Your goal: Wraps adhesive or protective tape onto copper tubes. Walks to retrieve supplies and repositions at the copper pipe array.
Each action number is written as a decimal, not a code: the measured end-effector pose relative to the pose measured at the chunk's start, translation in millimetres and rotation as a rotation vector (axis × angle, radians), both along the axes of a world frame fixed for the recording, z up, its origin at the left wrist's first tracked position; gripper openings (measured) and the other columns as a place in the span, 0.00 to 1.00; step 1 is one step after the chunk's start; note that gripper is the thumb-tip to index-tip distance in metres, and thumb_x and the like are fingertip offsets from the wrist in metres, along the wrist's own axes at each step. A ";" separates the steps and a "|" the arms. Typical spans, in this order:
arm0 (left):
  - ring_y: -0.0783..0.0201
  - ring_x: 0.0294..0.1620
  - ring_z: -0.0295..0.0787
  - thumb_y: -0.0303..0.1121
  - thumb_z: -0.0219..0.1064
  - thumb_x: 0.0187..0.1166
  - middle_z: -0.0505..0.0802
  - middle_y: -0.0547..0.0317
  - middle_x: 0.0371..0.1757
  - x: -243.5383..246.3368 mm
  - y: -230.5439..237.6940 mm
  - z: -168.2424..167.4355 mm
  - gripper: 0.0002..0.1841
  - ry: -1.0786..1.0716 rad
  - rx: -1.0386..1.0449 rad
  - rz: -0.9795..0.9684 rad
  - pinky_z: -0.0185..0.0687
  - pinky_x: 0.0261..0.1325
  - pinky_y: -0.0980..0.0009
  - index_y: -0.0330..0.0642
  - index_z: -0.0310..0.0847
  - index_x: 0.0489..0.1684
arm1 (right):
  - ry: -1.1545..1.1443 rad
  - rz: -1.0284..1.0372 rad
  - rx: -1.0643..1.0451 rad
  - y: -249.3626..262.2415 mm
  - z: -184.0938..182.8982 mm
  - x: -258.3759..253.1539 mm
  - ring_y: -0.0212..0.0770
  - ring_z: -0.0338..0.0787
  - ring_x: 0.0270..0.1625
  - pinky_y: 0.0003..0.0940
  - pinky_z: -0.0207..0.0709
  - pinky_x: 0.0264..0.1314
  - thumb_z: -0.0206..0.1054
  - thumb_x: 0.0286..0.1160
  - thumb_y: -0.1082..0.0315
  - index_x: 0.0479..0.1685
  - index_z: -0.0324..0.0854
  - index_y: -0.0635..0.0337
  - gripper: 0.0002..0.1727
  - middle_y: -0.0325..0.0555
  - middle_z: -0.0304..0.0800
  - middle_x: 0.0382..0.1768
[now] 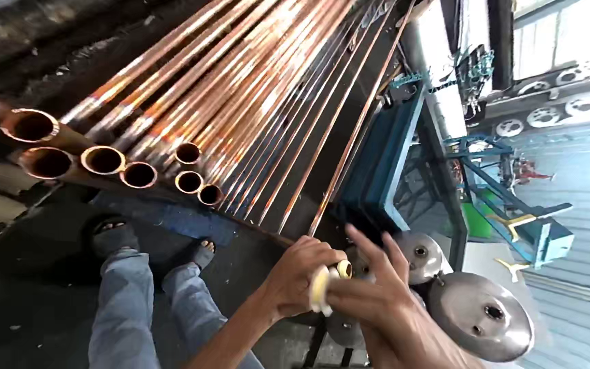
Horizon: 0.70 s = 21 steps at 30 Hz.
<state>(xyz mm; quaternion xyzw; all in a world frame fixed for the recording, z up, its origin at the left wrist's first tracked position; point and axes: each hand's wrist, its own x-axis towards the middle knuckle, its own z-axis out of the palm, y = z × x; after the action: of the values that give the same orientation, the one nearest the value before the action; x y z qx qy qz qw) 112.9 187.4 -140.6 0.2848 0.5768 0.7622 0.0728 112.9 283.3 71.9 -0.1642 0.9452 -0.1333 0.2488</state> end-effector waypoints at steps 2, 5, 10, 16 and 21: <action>0.68 0.60 0.87 0.51 0.49 0.92 0.93 0.62 0.50 1.1 -3.4 1.4 0.23 -0.006 -0.031 -0.011 0.79 0.74 0.60 0.47 0.88 0.53 | 0.111 -0.058 0.015 7.3 -19.9 -34.6 0.49 0.59 0.92 0.81 0.36 0.87 0.59 0.68 0.73 0.49 0.93 0.36 0.22 0.17 0.92 0.59; 0.67 0.56 0.86 0.48 0.41 0.93 0.92 0.64 0.48 -12.7 -10.0 4.1 0.26 0.057 -0.022 -0.041 0.76 0.72 0.58 0.47 0.87 0.56 | 0.231 -0.182 0.173 53.7 -42.4 -29.3 0.48 0.62 0.91 0.81 0.34 0.88 0.59 0.67 0.72 0.43 0.93 0.31 0.22 0.17 0.93 0.55; 0.66 0.53 0.88 0.52 0.45 0.93 0.92 0.64 0.44 -5.3 3.1 0.7 0.25 0.077 -0.017 -0.028 0.77 0.71 0.59 0.48 0.88 0.56 | 0.023 -0.045 0.124 17.8 -1.1 37.0 0.60 0.55 0.93 0.87 0.25 0.83 0.57 0.73 0.73 0.44 0.94 0.38 0.20 0.20 0.95 0.58; 0.67 0.59 0.86 0.51 0.41 0.93 0.92 0.63 0.51 -7.3 -10.3 3.3 0.27 0.041 -0.030 -0.046 0.76 0.71 0.58 0.47 0.87 0.57 | 0.200 -0.170 0.143 36.5 -37.7 -41.0 0.49 0.59 0.92 0.82 0.29 0.86 0.58 0.68 0.74 0.49 0.95 0.34 0.24 0.17 0.93 0.60; 0.66 0.53 0.87 0.50 0.43 0.93 0.92 0.64 0.45 -8.9 4.2 1.7 0.26 0.095 -0.038 -0.059 0.78 0.68 0.60 0.48 0.88 0.58 | 0.046 -0.169 0.156 48.6 -16.2 38.6 0.55 0.61 0.91 0.86 0.31 0.84 0.57 0.69 0.70 0.41 0.94 0.31 0.21 0.18 0.95 0.55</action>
<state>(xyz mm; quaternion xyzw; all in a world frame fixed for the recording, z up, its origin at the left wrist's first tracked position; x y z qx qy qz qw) 104.0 191.6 -138.9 0.3362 0.5853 0.7342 0.0732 151.5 331.9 55.7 -0.0670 0.9686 -0.0759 0.2269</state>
